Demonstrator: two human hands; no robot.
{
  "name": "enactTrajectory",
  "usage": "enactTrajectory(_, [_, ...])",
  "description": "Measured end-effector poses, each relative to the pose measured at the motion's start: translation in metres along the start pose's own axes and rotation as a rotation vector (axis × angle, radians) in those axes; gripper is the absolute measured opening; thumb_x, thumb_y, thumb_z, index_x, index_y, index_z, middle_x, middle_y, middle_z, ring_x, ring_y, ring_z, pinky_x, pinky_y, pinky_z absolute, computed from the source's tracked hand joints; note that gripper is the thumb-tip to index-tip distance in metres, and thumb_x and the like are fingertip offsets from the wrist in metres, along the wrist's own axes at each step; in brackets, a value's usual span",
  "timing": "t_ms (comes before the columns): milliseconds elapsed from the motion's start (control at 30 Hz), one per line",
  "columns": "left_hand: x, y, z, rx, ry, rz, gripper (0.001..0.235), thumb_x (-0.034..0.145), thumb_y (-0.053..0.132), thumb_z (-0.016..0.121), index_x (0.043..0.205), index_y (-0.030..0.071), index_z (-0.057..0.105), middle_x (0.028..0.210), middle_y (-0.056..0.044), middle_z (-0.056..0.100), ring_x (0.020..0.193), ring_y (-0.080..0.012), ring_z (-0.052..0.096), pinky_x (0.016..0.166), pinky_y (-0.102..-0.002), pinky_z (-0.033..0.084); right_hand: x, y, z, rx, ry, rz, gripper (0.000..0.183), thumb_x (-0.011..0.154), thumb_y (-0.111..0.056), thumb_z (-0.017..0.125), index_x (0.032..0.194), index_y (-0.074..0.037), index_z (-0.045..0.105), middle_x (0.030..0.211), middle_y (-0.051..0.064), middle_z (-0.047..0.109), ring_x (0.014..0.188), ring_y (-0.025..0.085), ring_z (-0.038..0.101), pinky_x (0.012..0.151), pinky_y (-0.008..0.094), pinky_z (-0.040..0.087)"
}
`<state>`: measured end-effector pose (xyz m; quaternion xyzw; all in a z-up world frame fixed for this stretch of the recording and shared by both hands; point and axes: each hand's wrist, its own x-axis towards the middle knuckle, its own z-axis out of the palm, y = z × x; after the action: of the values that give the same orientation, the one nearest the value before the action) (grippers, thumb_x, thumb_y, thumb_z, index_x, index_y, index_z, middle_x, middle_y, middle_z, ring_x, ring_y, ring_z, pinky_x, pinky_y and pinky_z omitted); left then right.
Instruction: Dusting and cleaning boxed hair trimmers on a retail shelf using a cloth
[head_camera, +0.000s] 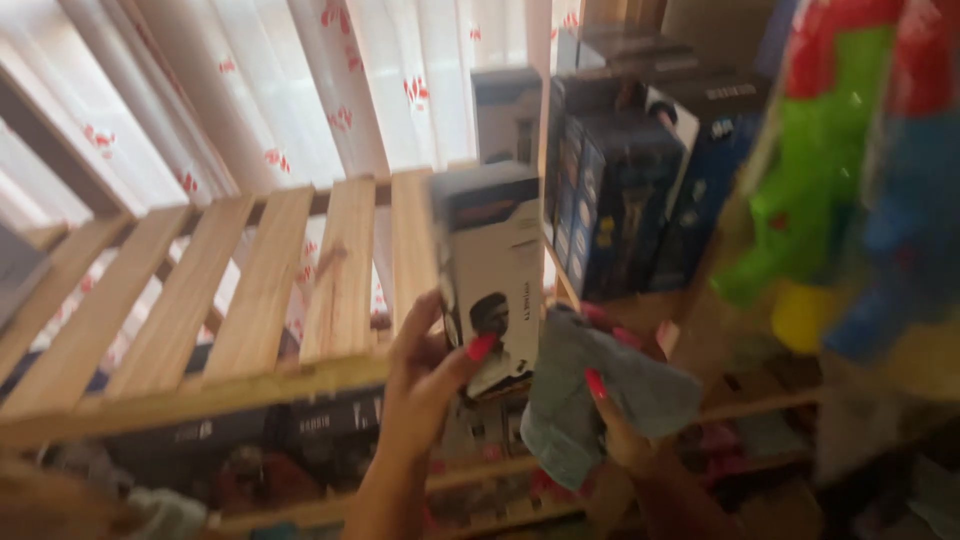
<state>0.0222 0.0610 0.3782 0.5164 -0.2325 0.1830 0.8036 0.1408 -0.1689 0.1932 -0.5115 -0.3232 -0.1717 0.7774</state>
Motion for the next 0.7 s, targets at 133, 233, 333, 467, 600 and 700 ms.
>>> enactTrajectory(133, [-0.036,-0.039,0.017,-0.064,0.194,-0.187,0.067,0.087,0.008,0.066,0.149,0.008,0.041,0.155,-0.01,0.045,0.137,-0.0234,0.047,0.112,-0.038,0.041,0.015,-0.158,0.072,-0.339,0.054,0.011,0.047,0.086,-0.03,0.058,0.125,-0.004,0.067,0.131,0.018,0.061,0.116,0.031,0.06,0.102,0.041,0.048])
enactTrajectory(233, [-0.067,-0.062,0.032,-0.225,0.27,-0.247,0.06,0.092,0.015,0.062,0.15,0.016,0.044,0.146,-0.009,0.054,0.125,-0.0212,0.055,0.105,-0.036,0.045,-0.006,-0.223,0.094,-0.97,-0.35,-0.615,0.053,0.103,-0.053,0.035,0.131,-0.019,0.066,0.146,0.011,0.052,0.124,0.03,0.052,0.107,0.042,0.041])
enactTrajectory(333, [-0.105,-0.076,0.046,-0.272,0.296,-0.268,0.051,0.096,0.024,0.059,0.146,0.02,0.052,0.135,-0.011,0.065,0.115,-0.0209,0.061,0.099,-0.036,0.048,-0.035,-0.253,0.093,-1.201,-0.455,-0.686,0.039,0.107,-0.034,0.037,0.132,-0.029,0.066,0.145,0.002,0.054,0.119,0.031,0.053,0.102,0.04,0.047])
enactTrajectory(467, [-0.156,-0.087,0.063,-0.022,0.313,-0.226,0.053,0.096,0.031,0.058,0.145,0.012,0.052,0.14,-0.009,0.06,0.124,-0.0187,0.056,0.107,-0.036,0.042,-0.048,-0.285,0.083,-1.333,-0.487,-0.832,0.036,0.103,-0.012,0.061,0.134,-0.03,0.066,0.145,-0.004,0.055,0.113,0.027,0.056,0.1,0.033,0.049])
enactTrajectory(600, [-0.211,-0.084,0.085,0.157,0.338,-0.181,0.057,0.095,0.036,0.057,0.144,0.007,0.053,0.144,-0.007,0.056,0.131,-0.017,0.051,0.112,-0.035,0.038,-0.039,-0.293,0.056,-1.401,-0.373,-0.882,0.061,0.084,-0.053,0.095,0.132,-0.027,0.067,0.149,0.003,0.05,0.131,0.018,0.051,0.108,0.041,0.04])
enactTrajectory(700, [-0.237,-0.073,0.096,0.064,0.296,-0.188,0.055,0.096,0.034,0.058,0.144,0.007,0.054,0.143,-0.007,0.06,0.134,-0.0173,0.052,0.115,-0.035,0.037,-0.028,-0.311,0.041,-1.331,-0.323,-0.567,0.058,0.085,-0.007,0.073,0.137,-0.031,0.062,0.15,-0.013,0.052,0.121,0.034,0.049,0.084,0.037,0.053])
